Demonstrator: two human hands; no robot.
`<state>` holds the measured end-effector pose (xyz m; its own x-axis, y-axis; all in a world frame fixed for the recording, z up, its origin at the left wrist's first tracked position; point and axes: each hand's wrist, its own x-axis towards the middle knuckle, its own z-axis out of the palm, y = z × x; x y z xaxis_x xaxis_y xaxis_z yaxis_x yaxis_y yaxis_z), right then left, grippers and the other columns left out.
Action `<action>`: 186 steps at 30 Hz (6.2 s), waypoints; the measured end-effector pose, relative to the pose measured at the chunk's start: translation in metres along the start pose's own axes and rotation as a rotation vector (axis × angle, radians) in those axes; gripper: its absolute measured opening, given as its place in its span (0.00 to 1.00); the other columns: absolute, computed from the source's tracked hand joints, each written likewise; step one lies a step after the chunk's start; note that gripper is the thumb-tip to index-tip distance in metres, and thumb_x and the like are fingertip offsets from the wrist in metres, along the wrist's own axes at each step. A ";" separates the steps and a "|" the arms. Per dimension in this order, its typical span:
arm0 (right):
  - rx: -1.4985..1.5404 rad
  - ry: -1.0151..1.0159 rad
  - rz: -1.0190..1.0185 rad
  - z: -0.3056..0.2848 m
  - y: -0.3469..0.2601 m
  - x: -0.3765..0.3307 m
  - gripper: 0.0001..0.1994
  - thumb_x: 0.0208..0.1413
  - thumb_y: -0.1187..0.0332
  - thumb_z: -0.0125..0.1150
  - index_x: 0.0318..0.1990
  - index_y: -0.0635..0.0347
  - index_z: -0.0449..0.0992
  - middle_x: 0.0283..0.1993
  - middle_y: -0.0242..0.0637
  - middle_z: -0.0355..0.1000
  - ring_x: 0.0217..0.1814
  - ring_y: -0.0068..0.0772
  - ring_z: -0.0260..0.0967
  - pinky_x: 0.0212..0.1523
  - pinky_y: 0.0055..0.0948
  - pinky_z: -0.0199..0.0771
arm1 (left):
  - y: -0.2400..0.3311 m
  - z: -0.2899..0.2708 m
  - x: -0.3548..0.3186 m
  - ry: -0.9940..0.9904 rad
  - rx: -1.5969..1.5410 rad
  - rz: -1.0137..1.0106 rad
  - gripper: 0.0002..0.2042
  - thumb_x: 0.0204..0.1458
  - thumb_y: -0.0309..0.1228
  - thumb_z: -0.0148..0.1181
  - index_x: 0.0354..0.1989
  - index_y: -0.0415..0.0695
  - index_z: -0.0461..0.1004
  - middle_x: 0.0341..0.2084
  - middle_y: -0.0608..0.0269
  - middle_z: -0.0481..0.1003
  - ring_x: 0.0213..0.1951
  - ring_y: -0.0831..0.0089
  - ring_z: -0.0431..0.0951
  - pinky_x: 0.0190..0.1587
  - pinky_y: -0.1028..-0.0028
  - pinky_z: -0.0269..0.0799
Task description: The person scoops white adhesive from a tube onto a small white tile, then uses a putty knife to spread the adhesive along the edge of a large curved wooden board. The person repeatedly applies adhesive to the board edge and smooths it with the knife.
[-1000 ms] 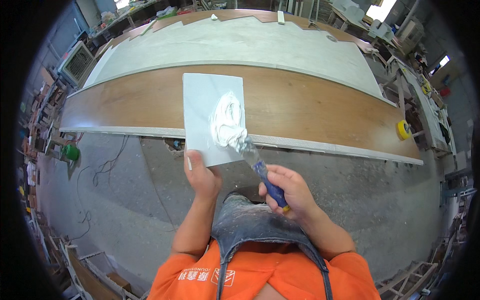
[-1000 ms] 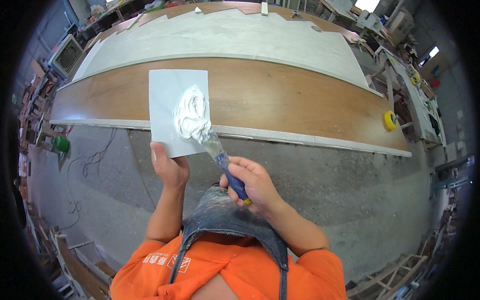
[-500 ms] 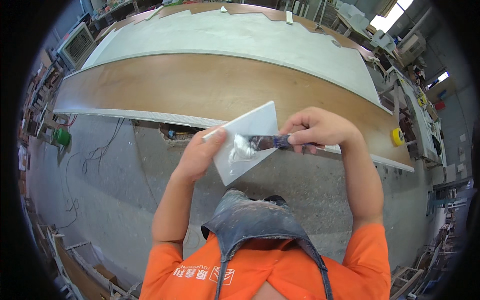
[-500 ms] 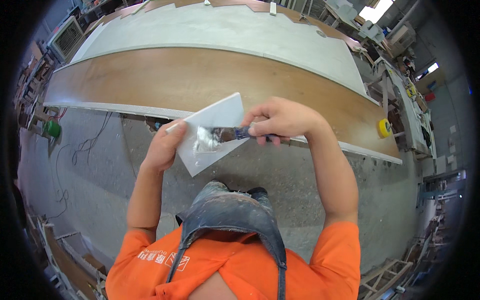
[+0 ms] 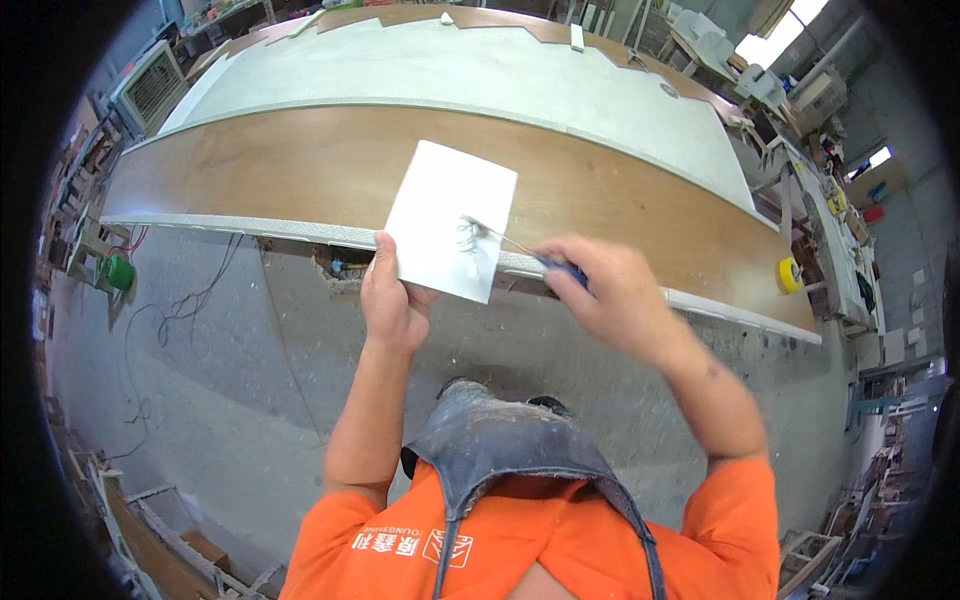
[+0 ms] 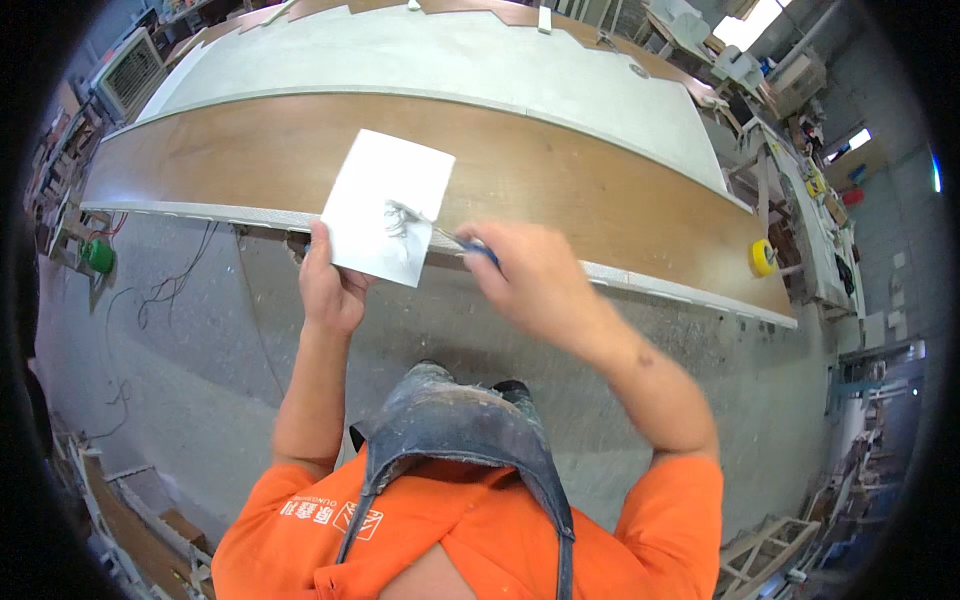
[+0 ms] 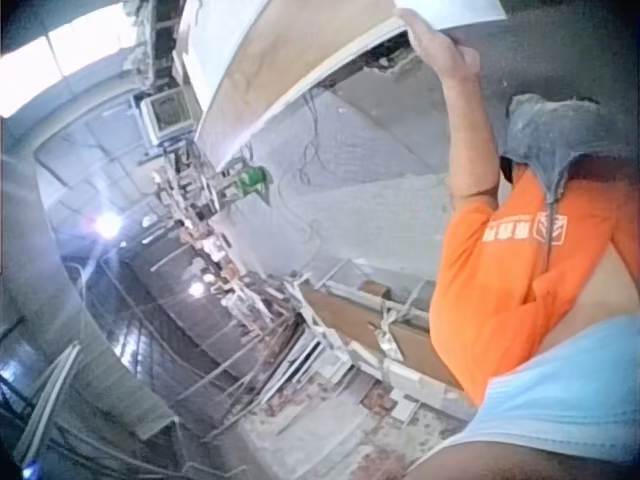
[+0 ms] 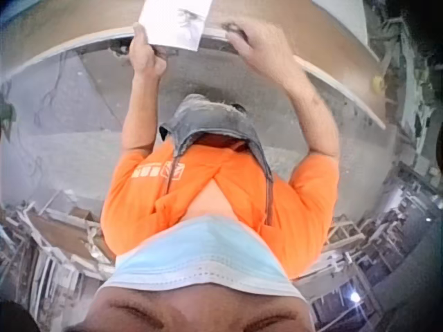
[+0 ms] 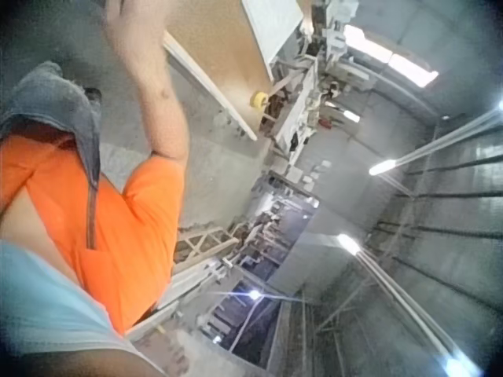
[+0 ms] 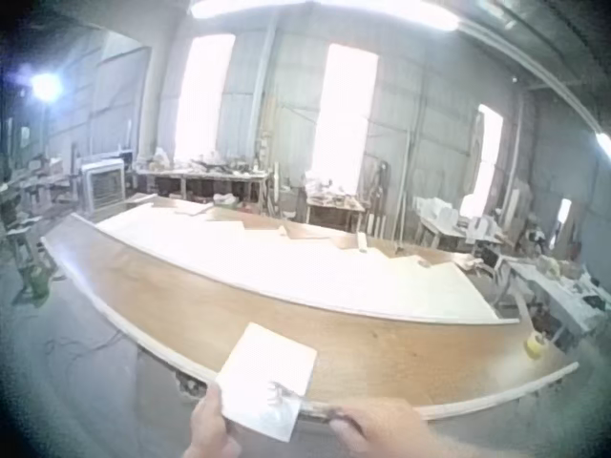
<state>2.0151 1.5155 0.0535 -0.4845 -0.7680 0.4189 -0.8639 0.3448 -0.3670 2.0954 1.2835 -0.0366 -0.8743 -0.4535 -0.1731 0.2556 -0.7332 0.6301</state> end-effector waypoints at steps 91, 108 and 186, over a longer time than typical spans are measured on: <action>1.520 -0.278 0.940 0.047 -0.012 -0.008 0.23 0.67 0.64 0.53 0.67 0.62 0.63 0.31 0.38 0.75 0.19 0.22 0.68 0.14 0.19 0.64 | 0.043 -0.042 -0.056 0.228 -0.083 0.353 0.30 0.69 0.51 0.42 0.65 0.35 0.63 0.56 0.56 0.75 0.54 0.65 0.77 0.52 0.67 0.76; 0.863 -0.502 0.707 -0.045 0.047 -0.007 0.15 0.58 0.65 0.63 0.51 0.58 0.78 0.30 0.34 0.77 0.19 0.18 0.65 0.19 0.20 0.63 | 0.034 -0.024 -0.040 -0.386 0.484 0.042 0.30 0.65 0.47 0.54 0.63 0.29 0.67 0.53 0.53 0.76 0.53 0.68 0.75 0.59 0.68 0.67; 0.788 -0.437 0.796 -0.091 0.065 -0.028 0.12 0.58 0.67 0.60 0.48 0.60 0.78 0.30 0.36 0.79 0.20 0.21 0.72 0.17 0.21 0.66 | 0.003 0.014 0.034 -0.651 0.528 -0.153 0.25 0.65 0.42 0.55 0.61 0.32 0.70 0.51 0.54 0.77 0.52 0.69 0.76 0.57 0.69 0.69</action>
<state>1.9599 1.6082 0.0932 -0.6251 -0.6599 -0.4169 0.0521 0.4977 -0.8658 2.0601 1.2732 -0.0299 -0.9879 0.1313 0.0826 0.0306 -0.3572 0.9335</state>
